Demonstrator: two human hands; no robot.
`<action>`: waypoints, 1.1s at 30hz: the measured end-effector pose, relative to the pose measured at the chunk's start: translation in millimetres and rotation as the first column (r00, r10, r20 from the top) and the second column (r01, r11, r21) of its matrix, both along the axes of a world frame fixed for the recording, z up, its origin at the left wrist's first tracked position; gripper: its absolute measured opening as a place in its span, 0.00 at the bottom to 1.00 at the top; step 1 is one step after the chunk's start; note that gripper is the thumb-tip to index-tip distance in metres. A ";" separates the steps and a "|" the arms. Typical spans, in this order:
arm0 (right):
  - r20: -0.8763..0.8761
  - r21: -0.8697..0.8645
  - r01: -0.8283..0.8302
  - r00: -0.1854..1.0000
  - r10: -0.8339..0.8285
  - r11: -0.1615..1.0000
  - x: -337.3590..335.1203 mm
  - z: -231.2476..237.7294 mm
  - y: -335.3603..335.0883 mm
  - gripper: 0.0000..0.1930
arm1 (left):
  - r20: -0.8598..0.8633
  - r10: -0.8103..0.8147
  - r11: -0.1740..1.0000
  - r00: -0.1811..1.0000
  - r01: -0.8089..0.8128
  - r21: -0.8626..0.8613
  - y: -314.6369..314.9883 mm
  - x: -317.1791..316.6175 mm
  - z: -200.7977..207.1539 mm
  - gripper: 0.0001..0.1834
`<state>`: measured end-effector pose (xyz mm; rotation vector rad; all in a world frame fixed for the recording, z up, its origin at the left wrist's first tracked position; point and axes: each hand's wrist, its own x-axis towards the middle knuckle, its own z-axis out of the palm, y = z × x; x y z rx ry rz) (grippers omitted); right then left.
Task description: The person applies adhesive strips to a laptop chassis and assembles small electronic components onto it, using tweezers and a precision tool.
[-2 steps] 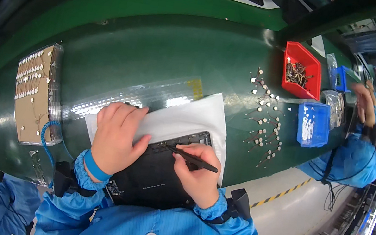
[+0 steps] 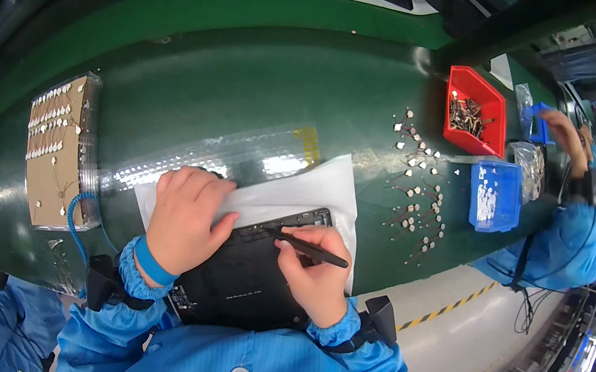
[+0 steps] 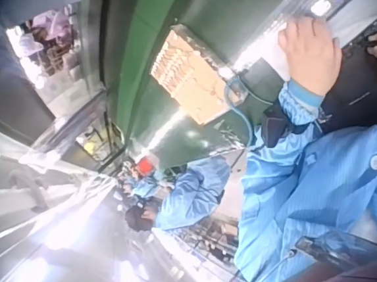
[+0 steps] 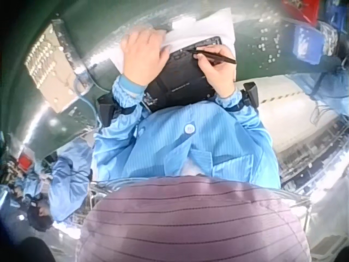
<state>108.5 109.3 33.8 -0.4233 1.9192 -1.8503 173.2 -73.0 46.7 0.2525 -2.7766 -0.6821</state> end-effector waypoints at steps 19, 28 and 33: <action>-0.137 -0.391 0.235 0.941 -0.309 0.890 -12.4 -4.2 32.4 0.12 | 0.154 -0.232 0.970 0.960 0.239 -0.031 8.2 -3.0 -0.2 0.10; -0.232 -0.711 0.189 0.846 -0.480 0.678 -22.6 43.6 51.7 0.13 | 0.079 -0.155 0.981 0.985 0.143 0.132 -18.5 -2.4 35.4 0.10; -0.228 -0.654 0.167 0.886 -0.403 0.738 -36.3 33.1 41.0 0.15 | -0.336 0.587 0.793 0.736 -0.441 0.420 -109.0 -60.8 39.3 0.14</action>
